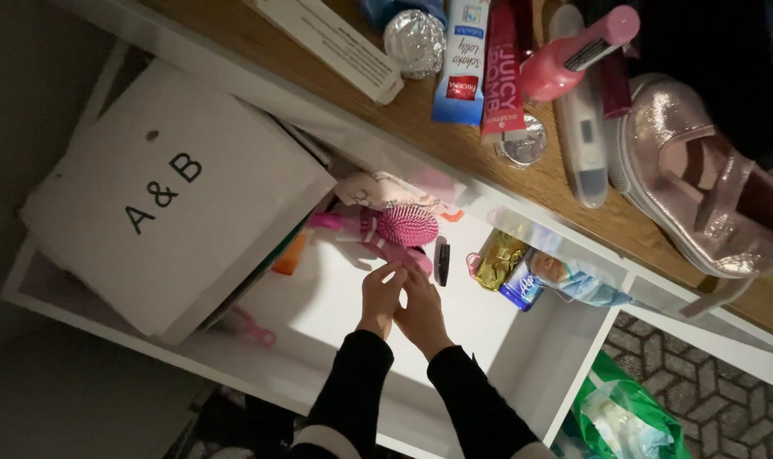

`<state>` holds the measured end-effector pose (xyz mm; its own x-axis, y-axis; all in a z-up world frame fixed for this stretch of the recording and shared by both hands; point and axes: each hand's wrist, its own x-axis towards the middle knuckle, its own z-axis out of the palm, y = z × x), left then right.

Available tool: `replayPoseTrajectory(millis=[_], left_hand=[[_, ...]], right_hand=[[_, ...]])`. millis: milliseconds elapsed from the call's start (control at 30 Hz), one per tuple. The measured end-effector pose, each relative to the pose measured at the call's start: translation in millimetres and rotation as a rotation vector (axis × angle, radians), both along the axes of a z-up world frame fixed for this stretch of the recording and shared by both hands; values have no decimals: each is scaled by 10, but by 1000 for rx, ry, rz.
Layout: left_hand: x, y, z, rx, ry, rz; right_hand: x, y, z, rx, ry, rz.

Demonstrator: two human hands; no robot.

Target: The person picks up various small items from a white drawer, including a hairbrush, scissors, and a bottle, and places them onto the cluttered shelf above. The person handles items one at a time, moving them from the drawer to the shelf.

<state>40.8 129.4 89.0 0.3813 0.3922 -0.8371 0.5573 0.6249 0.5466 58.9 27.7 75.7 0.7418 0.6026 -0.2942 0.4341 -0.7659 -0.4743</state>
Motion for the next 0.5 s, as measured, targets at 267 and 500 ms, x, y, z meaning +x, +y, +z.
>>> replayPoseTrajectory(millis=[267, 500], left_hand=[[-180, 133, 559, -94, 3, 82], [-377, -63, 149, -251, -24, 502]], right_hand=[[-88, 276, 881, 274, -1, -223], [-180, 402, 1434, 314, 48, -317]])
